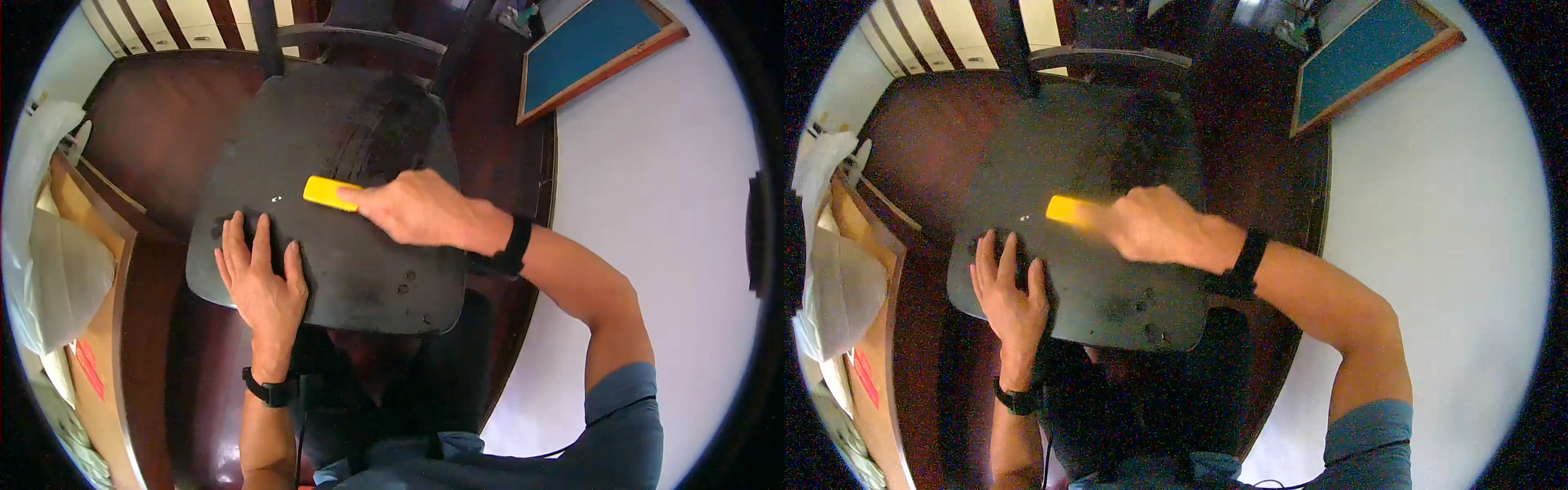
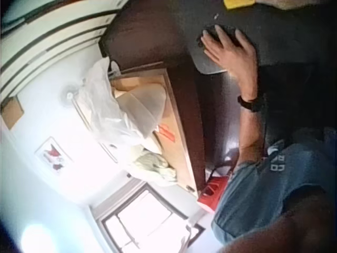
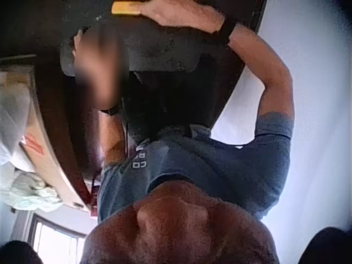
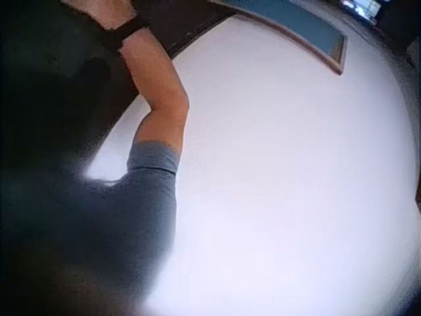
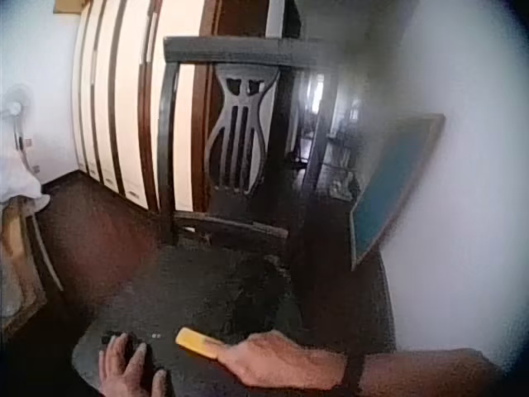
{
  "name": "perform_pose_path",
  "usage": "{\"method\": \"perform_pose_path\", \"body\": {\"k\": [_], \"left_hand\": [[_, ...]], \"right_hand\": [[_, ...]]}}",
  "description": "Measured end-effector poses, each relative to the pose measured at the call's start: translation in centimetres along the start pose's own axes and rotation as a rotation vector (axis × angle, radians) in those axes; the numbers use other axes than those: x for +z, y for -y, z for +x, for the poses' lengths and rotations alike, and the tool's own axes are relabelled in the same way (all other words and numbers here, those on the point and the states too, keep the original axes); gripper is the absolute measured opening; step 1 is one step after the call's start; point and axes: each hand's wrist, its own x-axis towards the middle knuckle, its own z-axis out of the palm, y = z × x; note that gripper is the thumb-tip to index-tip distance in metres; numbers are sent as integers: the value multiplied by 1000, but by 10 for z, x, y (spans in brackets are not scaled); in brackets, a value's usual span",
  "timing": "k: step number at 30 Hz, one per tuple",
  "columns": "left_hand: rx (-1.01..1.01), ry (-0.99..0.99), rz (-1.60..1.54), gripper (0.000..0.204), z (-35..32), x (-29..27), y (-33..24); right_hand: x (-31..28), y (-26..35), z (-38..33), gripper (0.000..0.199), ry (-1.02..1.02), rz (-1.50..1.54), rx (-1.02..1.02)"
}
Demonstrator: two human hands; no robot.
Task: The person scrubs a dark wooden floor with a yellow brush, then lifts a black chair to scrub its underside and legs, and returns to scrub the floor near a pink basin.
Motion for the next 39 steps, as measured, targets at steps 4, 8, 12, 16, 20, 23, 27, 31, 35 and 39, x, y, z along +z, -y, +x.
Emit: {"method": "perform_pose_path", "body": {"k": [4, 8, 12, 16, 20, 23, 27, 31, 35, 39], "left_hand": [[33, -41, -88, 48, 0, 10, -17], [-3, -38, -87, 49, -5, 7, -9], [-18, -30, -35, 51, -9, -6, 7], [28, -22, -128, 51, -4, 4, -18], [3, -19, -120, 51, -6, 1, -10], [-9, -20, -86, 51, -9, -5, 4], [1, -17, -152, 51, -9, -5, -2], [3, -22, -201, 51, -3, 1, -10], [-18, 7, -164, 51, -6, -7, -1], [-17, -6, -211, 50, -2, -5, -7]], "right_hand": [[-41, -119, 13, 31, -256, -287, 349], [-4, -59, 19, 28, -152, -292, 268], [5, 25, 10, 23, -54, -21, 27], [-41, -110, 38, 29, -241, -280, 502], [-12, -77, 78, 30, -326, -267, 461], [6, 6, 100, 28, -82, -88, 180], [-27, -46, 107, 29, -220, -160, 406], [-20, -97, 121, 30, -406, -158, 560], [0, -22, 159, 34, -162, -91, 245], [-41, -64, 160, 35, -162, -162, 395]]}}
